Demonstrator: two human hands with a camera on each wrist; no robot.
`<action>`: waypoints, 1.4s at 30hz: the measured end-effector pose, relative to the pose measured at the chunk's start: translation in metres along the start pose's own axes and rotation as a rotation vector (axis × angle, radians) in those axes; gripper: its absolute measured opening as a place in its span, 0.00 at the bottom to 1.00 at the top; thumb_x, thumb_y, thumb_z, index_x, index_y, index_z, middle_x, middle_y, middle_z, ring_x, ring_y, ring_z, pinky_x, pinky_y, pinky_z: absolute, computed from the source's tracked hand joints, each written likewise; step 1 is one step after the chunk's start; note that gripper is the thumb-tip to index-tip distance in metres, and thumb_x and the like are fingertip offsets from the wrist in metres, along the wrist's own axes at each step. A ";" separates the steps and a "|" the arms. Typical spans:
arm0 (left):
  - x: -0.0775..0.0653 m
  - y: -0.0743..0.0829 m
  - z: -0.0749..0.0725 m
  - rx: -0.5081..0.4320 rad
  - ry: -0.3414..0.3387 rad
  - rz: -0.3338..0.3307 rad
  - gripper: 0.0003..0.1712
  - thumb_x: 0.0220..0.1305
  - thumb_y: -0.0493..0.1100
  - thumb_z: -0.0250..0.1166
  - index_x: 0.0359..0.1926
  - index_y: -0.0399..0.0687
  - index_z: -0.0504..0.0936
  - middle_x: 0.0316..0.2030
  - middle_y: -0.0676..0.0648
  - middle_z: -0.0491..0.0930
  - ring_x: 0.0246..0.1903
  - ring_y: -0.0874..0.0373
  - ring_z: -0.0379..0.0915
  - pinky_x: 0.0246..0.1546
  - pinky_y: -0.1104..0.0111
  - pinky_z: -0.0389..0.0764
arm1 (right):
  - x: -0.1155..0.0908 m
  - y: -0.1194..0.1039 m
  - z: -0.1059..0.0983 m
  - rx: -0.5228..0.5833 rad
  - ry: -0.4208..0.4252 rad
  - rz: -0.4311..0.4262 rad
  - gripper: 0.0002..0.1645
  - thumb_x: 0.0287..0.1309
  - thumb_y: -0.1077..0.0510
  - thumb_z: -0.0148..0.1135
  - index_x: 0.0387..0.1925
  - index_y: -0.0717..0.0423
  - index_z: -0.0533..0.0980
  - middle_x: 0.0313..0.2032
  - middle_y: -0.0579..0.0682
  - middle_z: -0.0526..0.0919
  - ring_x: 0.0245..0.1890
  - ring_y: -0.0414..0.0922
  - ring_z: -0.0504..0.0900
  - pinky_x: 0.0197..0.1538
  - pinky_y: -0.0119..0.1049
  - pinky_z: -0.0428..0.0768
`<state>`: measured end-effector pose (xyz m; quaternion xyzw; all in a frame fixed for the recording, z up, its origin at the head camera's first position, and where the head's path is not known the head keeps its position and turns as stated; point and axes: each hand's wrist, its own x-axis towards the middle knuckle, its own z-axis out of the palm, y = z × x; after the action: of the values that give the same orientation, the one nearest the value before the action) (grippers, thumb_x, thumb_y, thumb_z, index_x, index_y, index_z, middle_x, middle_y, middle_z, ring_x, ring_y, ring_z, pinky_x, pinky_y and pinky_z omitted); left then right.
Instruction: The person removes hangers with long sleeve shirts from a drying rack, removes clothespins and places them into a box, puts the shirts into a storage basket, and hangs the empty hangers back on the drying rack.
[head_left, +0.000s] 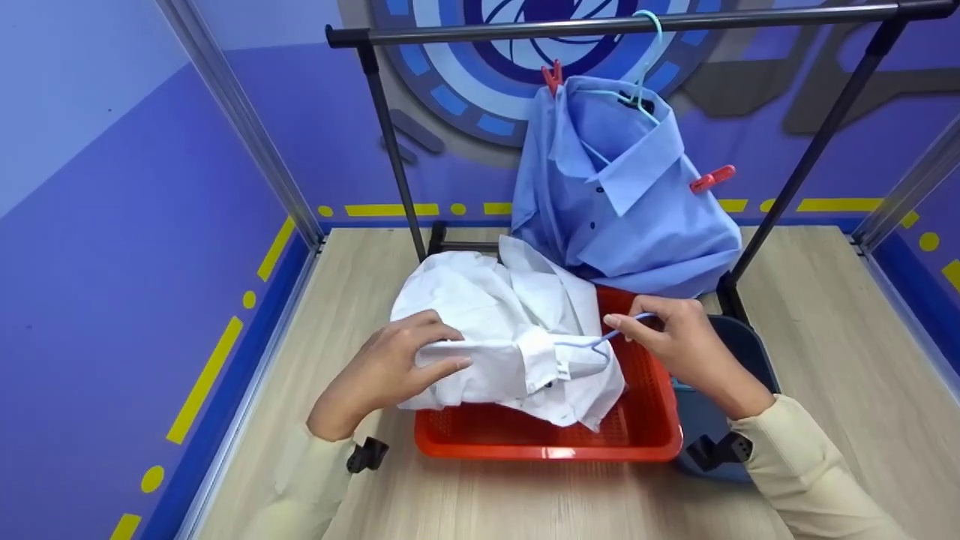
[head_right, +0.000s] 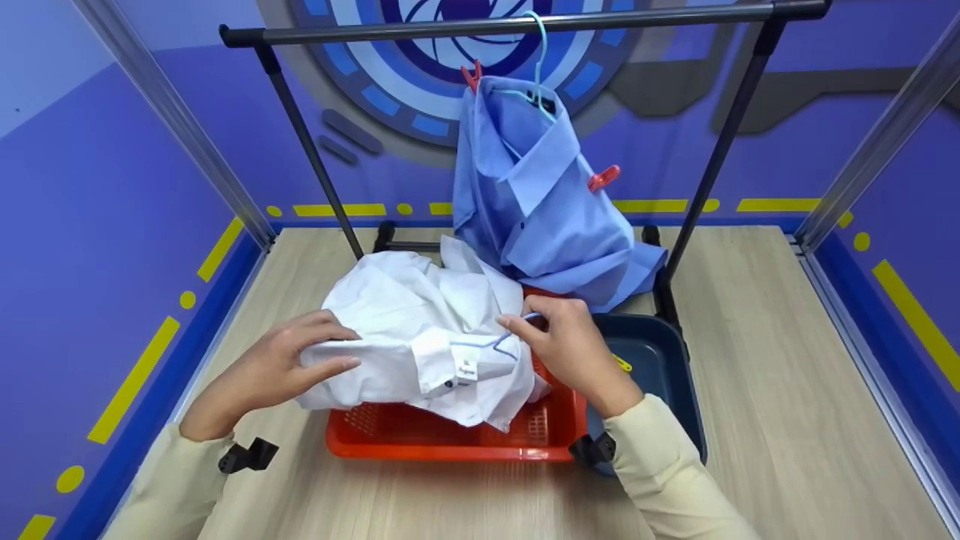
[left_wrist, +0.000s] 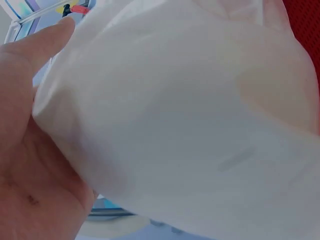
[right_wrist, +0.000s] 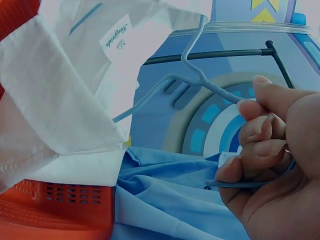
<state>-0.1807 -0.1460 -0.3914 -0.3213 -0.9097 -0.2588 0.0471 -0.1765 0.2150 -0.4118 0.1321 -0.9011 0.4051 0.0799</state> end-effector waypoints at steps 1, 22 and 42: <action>0.001 0.001 0.001 0.037 0.016 0.010 0.17 0.60 0.60 0.66 0.43 0.57 0.84 0.33 0.56 0.76 0.33 0.66 0.73 0.35 0.71 0.78 | 0.000 -0.001 0.001 0.000 0.004 -0.003 0.17 0.59 0.47 0.66 0.20 0.52 0.75 0.15 0.42 0.67 0.18 0.40 0.69 0.24 0.28 0.70; 0.020 0.027 0.024 0.296 0.105 0.193 0.06 0.63 0.48 0.66 0.33 0.57 0.88 0.28 0.56 0.81 0.29 0.63 0.76 0.30 0.69 0.74 | 0.000 -0.008 0.012 0.015 0.013 -0.072 0.16 0.58 0.51 0.67 0.18 0.50 0.75 0.14 0.40 0.68 0.18 0.38 0.69 0.25 0.28 0.69; 0.022 0.026 0.010 0.241 0.263 0.247 0.04 0.61 0.45 0.68 0.33 0.53 0.88 0.28 0.54 0.83 0.28 0.62 0.76 0.33 0.73 0.80 | -0.005 0.003 0.004 0.098 0.147 -0.010 0.20 0.60 0.56 0.65 0.14 0.48 0.71 0.12 0.43 0.67 0.13 0.38 0.65 0.18 0.29 0.65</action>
<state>-0.1816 -0.1111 -0.3831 -0.3859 -0.8737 -0.1802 0.2350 -0.1724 0.2153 -0.4177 0.1104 -0.8713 0.4568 0.1413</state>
